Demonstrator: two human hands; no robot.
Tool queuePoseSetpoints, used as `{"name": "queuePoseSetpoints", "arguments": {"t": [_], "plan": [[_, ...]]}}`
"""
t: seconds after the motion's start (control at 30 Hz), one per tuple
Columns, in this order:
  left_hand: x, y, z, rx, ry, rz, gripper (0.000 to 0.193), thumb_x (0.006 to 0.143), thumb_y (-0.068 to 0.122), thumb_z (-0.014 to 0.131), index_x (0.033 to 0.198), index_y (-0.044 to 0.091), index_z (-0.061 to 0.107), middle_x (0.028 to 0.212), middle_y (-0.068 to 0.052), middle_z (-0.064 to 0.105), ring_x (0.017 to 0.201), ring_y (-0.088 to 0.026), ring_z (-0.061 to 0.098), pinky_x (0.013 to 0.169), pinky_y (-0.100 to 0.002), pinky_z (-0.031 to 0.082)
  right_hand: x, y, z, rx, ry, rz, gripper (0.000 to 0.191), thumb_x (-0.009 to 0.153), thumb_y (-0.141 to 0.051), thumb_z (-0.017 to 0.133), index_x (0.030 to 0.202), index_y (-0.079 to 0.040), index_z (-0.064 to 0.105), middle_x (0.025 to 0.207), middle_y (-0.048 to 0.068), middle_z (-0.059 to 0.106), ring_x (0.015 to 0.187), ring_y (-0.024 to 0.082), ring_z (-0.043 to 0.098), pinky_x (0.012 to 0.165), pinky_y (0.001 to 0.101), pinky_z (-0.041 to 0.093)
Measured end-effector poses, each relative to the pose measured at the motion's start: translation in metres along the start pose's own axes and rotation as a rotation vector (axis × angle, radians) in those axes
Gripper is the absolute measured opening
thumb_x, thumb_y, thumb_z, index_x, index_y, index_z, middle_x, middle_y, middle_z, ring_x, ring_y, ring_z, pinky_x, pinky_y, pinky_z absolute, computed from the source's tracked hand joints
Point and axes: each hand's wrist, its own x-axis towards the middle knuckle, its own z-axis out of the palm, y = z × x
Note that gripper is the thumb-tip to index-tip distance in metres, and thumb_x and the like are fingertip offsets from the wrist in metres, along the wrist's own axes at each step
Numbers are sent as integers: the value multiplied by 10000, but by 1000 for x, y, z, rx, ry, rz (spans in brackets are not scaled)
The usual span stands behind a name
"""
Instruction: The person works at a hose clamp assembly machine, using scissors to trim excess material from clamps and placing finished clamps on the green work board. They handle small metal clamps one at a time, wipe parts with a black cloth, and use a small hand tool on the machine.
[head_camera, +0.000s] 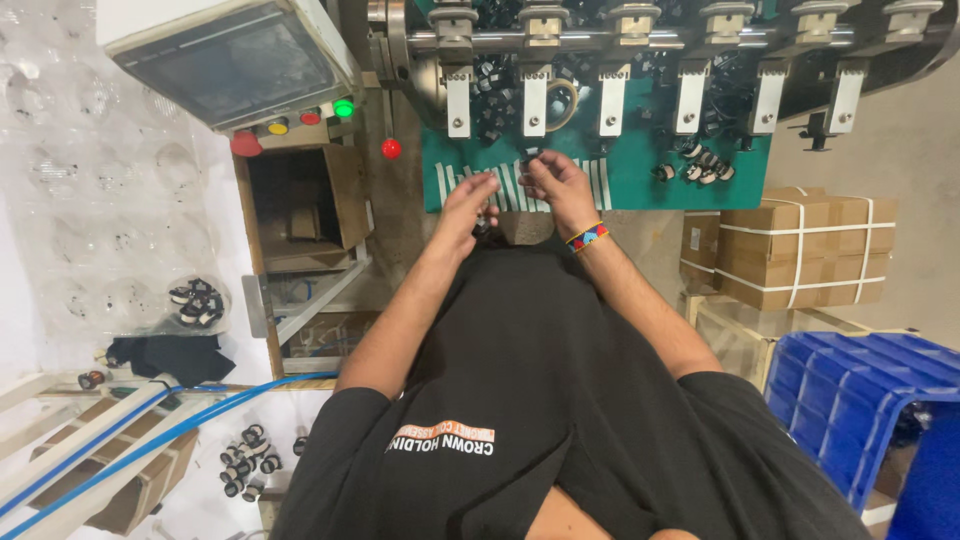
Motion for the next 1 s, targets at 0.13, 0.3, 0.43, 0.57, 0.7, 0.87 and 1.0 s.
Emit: {"name": "queuePoseSetpoints", "arguments": {"t": [0.13, 0.3, 0.43, 0.57, 0.7, 0.87, 1.0], "plan": [[-3, -7, -24, -149, -52, -152, 320, 970, 139, 688, 1239, 36, 548, 1030, -76, 636, 897, -188, 679, 779, -386, 614, 7, -11, 3, 1, 4, -48, 257, 1028, -180, 682, 1189, 5, 605, 1044, 89, 717, 926, 161, 699, 681, 243, 480], [-4, -5, -25, -36, -103, -71, 432, 918, 79, 667, 1307, 13, 491, 1124, -127, 670, 1002, -241, 721, 884, -399, 628, 4, -8, 5, -33, 53, -39, 271, 1020, -194, 684, 1181, 15, 620, 1028, 91, 727, 924, 165, 711, 697, 244, 501], [-3, 0, -17, 233, 15, 25, 435, 970, 88, 675, 1340, 4, 462, 1154, -134, 670, 978, -207, 663, 791, -350, 542, 5, -6, 3, -70, 70, -32, 274, 1007, -192, 686, 1185, 4, 616, 1024, 84, 725, 928, 167, 722, 730, 249, 538], [0, -1, -22, 333, -31, 253, 427, 957, 24, 686, 1351, 10, 524, 1218, -120, 662, 1112, -145, 645, 913, -269, 525, 9, 1, 3, -60, 100, -65, 273, 1002, -187, 698, 1177, 8, 620, 1023, 84, 725, 922, 161, 716, 705, 254, 517], [4, -2, -29, 268, -44, 143, 405, 928, -45, 715, 1317, 21, 625, 1117, -138, 638, 956, -196, 593, 797, -329, 495, 16, 6, 7, -112, 137, -84, 269, 1031, -231, 695, 1137, 9, 633, 994, 104, 739, 902, 159, 723, 733, 264, 524], [-5, 4, -24, 601, 35, 634, 366, 888, -56, 730, 1231, 32, 637, 1242, -66, 713, 1101, -184, 669, 970, -330, 539, 9, 0, 6, -143, 28, 98, 293, 1024, -330, 619, 1150, -65, 616, 1006, 53, 742, 906, 130, 743, 765, 251, 558], [-19, 17, -14, 794, 45, 795, 499, 858, -55, 675, 1329, 59, 556, 1257, -90, 735, 1201, -236, 705, 1006, -349, 546, 3, 7, 21, -364, -231, 42, 338, 1007, -255, 675, 1280, -64, 624, 1092, 0, 709, 989, 67, 668, 801, 225, 530]]}}
